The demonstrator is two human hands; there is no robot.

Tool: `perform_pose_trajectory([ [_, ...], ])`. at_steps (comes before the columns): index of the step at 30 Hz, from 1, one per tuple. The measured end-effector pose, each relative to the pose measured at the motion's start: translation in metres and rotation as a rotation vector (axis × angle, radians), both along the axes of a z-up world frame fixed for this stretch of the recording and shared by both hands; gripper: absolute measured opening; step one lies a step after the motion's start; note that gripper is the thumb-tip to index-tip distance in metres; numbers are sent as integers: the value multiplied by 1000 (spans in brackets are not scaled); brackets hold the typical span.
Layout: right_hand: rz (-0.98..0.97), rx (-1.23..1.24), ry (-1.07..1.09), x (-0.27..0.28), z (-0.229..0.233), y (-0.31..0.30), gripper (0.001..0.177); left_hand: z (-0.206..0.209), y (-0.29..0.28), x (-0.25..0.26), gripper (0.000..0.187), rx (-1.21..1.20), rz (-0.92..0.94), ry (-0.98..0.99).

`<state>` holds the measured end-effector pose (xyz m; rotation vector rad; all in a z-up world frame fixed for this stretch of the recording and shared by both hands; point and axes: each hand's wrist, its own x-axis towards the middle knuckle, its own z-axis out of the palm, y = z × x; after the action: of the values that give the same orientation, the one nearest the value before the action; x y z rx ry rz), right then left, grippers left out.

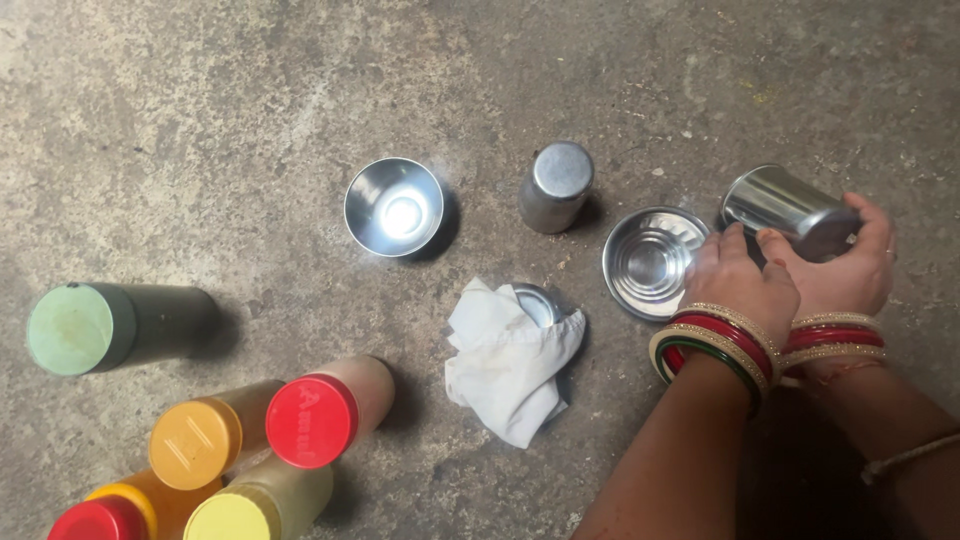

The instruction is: The person wipes several small metal cups with a white cloth and places them on a checkered cloth. The person handles the cups one at a time, wiping the exterior and interior surfaces before setting them down.

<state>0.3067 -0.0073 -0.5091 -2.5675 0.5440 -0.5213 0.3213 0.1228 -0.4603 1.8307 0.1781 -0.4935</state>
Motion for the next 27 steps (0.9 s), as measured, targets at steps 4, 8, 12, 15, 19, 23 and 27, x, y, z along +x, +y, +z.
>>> perform_pose_trajectory([
  [4, -119, -5, 93, -1, 2, -1, 79, -1, -4, -1, 64, -1, -60, 46],
  [8, -130, -24, 97, -6, 1, -4, 80, 4, -3, -4, 63, -6, -78, 64],
  [12, -152, -70, 129, -12, -5, -4, 83, 10, -3, -6, 56, -18, -26, 84],
  [15, -165, 21, 170, -14, -6, -5, 80, 9, -1, -6, 57, -14, -44, 91],
  [19, -79, -56, 155, -17, -6, -7, 77, 7, -4, -13, 55, -11, -19, 46],
  [23, -39, -70, 136, -22, -1, -2, 80, 4, -3, -20, 53, -3, 1, 28],
  [27, -122, -21, 155, -25, 9, 8, 84, 8, 7, -22, 62, -1, -26, -14],
])
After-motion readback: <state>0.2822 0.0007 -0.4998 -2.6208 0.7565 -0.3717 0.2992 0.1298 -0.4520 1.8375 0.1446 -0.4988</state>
